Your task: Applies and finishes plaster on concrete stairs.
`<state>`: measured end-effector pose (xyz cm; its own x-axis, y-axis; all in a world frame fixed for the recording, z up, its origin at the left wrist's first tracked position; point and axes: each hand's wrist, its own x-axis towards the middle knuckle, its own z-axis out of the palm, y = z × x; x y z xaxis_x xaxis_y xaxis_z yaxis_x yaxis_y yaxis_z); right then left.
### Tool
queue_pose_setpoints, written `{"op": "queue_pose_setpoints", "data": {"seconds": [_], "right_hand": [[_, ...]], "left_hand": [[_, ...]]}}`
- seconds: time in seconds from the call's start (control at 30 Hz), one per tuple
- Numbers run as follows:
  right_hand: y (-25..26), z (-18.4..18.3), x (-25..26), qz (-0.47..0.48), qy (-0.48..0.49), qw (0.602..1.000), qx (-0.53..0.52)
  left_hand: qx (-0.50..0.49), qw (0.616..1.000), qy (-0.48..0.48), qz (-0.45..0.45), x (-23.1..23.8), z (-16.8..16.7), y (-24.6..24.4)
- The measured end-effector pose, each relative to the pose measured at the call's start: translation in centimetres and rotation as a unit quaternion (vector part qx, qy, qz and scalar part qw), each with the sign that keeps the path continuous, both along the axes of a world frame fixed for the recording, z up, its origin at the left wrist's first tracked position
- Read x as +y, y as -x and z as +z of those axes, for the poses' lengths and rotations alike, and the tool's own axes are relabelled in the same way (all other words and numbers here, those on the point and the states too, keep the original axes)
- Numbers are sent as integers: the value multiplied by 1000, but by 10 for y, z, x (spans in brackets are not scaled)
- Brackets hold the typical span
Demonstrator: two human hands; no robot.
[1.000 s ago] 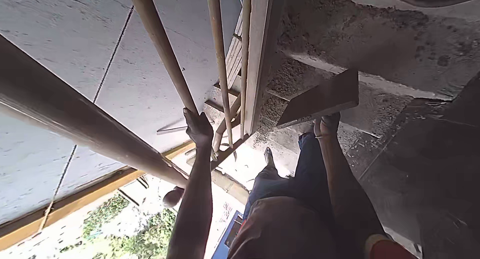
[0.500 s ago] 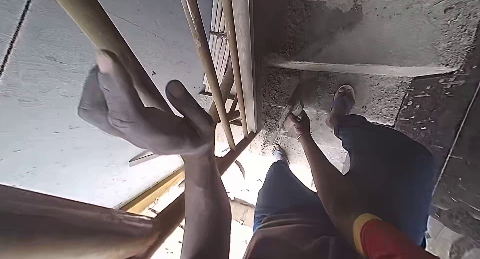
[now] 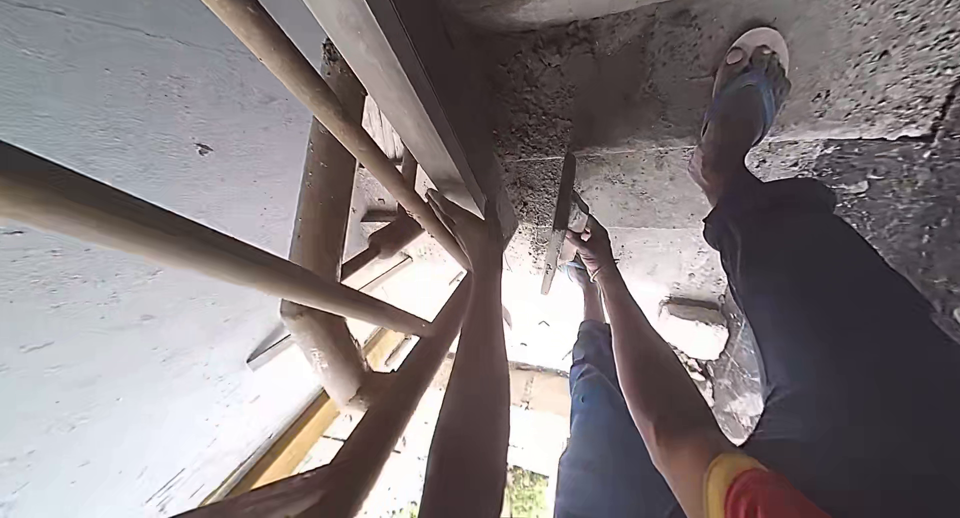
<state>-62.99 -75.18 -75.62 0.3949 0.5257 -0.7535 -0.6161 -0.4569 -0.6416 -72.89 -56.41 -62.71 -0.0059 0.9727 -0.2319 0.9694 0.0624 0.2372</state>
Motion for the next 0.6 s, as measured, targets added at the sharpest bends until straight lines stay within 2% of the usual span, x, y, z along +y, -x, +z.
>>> {"op": "queue_pose_setpoints", "data": {"seconds": [0.07,0.2,0.6], "right_hand": [[3,-9,-7,3,2,1000,12],[4,-20,-18,14,5,1000,3],[-6,-20,-16,42,9,999,-7]], "left_hand": [[-2,998,14,55,15,-5,-5],[-3,998,-29,52,36,-34,4],[24,998,-20,54,37,-29,1]]}}
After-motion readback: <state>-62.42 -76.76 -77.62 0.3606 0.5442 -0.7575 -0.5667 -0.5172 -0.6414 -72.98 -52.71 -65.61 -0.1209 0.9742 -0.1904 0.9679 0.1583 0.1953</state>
